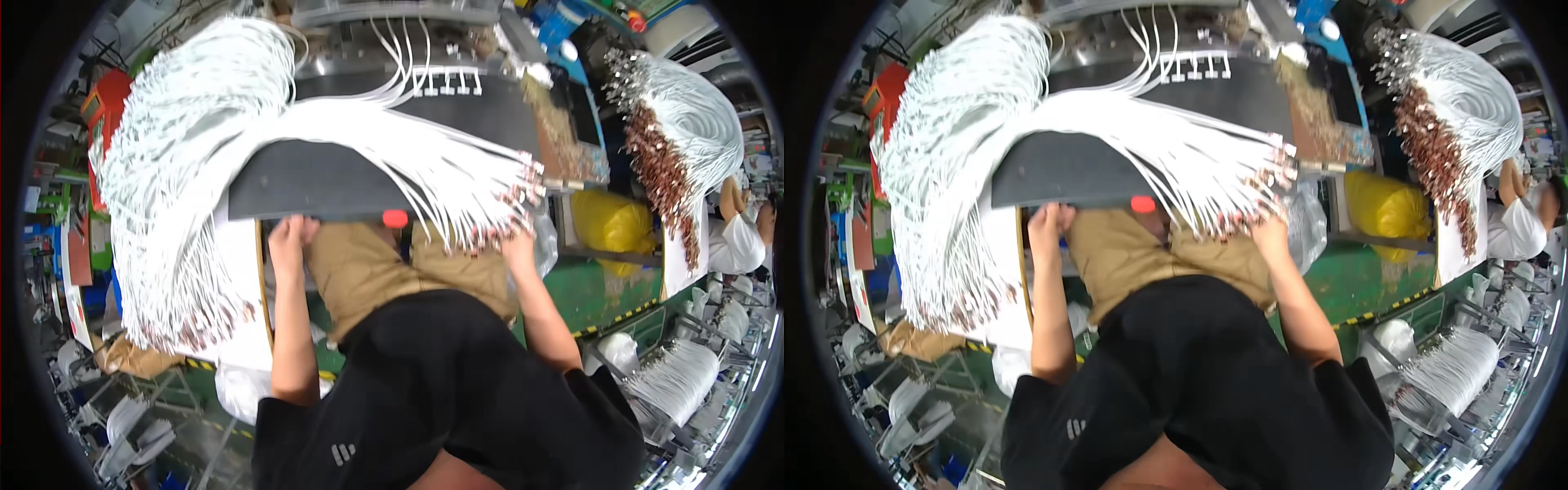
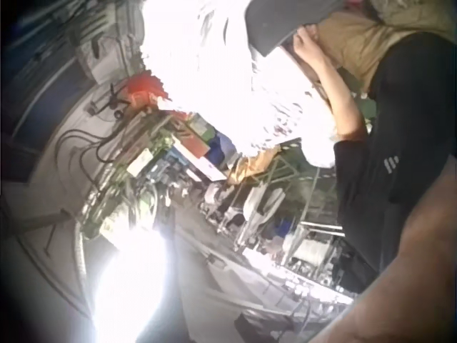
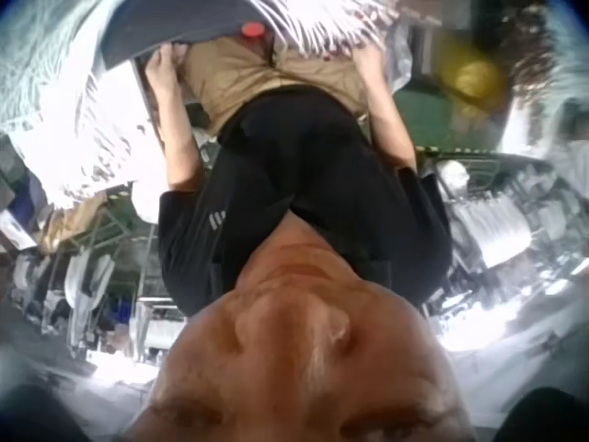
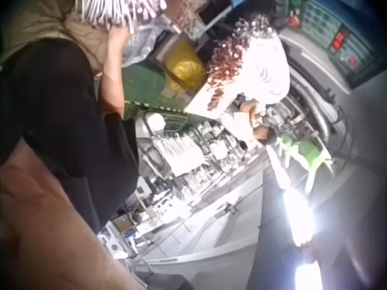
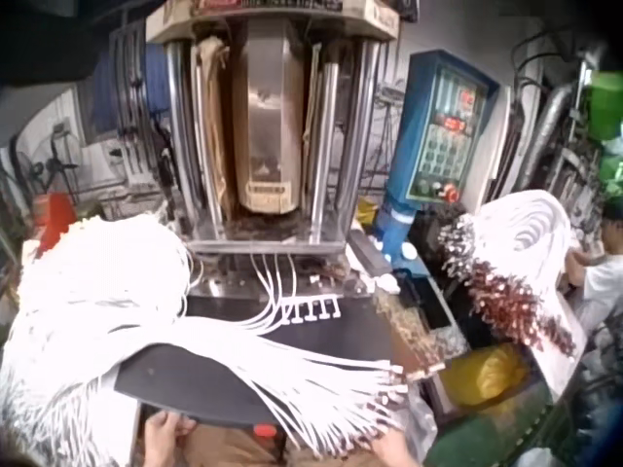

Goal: Sort and arrange bundles of white electrical wires into specific configurations on a workbench.

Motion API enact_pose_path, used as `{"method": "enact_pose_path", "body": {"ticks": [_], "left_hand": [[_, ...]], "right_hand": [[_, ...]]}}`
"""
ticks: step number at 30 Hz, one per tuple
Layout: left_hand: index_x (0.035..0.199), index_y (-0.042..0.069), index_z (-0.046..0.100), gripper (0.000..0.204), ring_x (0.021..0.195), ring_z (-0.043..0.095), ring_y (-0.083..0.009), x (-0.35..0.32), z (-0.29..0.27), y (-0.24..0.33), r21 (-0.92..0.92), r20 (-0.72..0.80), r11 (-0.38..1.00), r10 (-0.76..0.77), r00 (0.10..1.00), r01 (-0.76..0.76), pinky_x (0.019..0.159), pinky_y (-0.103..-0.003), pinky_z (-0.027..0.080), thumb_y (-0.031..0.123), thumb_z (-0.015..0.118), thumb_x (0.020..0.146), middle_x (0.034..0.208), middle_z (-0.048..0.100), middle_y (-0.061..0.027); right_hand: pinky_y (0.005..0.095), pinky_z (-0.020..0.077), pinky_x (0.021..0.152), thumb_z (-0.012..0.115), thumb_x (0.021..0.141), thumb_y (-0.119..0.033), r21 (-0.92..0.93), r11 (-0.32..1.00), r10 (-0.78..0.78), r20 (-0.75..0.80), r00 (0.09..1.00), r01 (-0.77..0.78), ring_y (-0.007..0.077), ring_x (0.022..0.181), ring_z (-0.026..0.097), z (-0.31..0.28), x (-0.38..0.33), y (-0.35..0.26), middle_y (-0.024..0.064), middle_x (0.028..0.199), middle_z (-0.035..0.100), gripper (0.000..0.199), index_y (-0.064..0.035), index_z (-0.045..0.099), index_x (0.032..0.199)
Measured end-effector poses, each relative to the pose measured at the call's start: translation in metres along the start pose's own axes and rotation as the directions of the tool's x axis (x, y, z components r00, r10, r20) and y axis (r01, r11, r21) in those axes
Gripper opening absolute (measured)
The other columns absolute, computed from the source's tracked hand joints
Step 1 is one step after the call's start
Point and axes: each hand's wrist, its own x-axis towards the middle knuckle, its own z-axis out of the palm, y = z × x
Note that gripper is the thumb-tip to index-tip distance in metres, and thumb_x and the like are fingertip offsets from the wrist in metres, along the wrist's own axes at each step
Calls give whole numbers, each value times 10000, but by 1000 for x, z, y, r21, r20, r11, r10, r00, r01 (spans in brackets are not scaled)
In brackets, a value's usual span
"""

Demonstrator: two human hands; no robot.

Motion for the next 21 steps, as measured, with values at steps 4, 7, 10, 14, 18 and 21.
{"method": "enact_pose_path", "body": {"ticks": [4,7,10,14,18,21], "left_hand": [[948,-27,664,340,697,602,-99,-2,0,-16,-57,-9,998,36,999,-36,646,-244,462,296,593,1025,792,673,-45],[939,-25,655,338,705,609,-97,-8,8,-7,-74,-39,997,-2,999,-1,658,-237,463,291,581,1031,791,676,-49],[919,-21,656,360,708,608,-97,-11,12,-8,-47,-82,999,17,996,-21,662,-232,464,301,555,1044,793,681,-49],[924,-20,663,333,715,603,-93,-36,13,-8,132,19,991,31,999,-33,676,-245,475,276,564,1039,803,685,-43],[971,6,678,192,724,630,-176,-53,26,53,328,272,897,210,939,-296,734,-324,514,188,708,917,842,684,-88],[1133,65,672,368,962,616,-283,-50,48,111,422,507,616,447,737,-665,879,-402,498,222,788,821,1093,655,-123]], "right_hand": [[444,412,1081,698,842,-153,72,994,81,4,997,-81,386,1228,532,-3,-8,-4,157,1236,644,344,-72,687,1176],[461,396,1087,635,884,-143,129,987,90,37,995,-94,401,1196,532,-12,-8,-14,147,1248,646,361,-73,652,1238],[443,466,1015,625,916,-172,78,996,38,66,997,-44,357,1141,588,-33,-1,-1,155,1261,647,367,-81,634,1271],[270,546,630,597,989,-289,128,893,167,795,583,-431,158,772,696,-134,50,12,137,965,741,348,22,702,1106],[282,550,659,610,979,-375,696,642,-75,476,876,-323,182,781,710,-203,84,-34,140,974,754,422,29,733,1001],[366,486,950,618,972,-299,568,807,-262,104,959,159,243,1145,618,-170,134,-120,132,1298,648,317,-24,745,1065]]}}
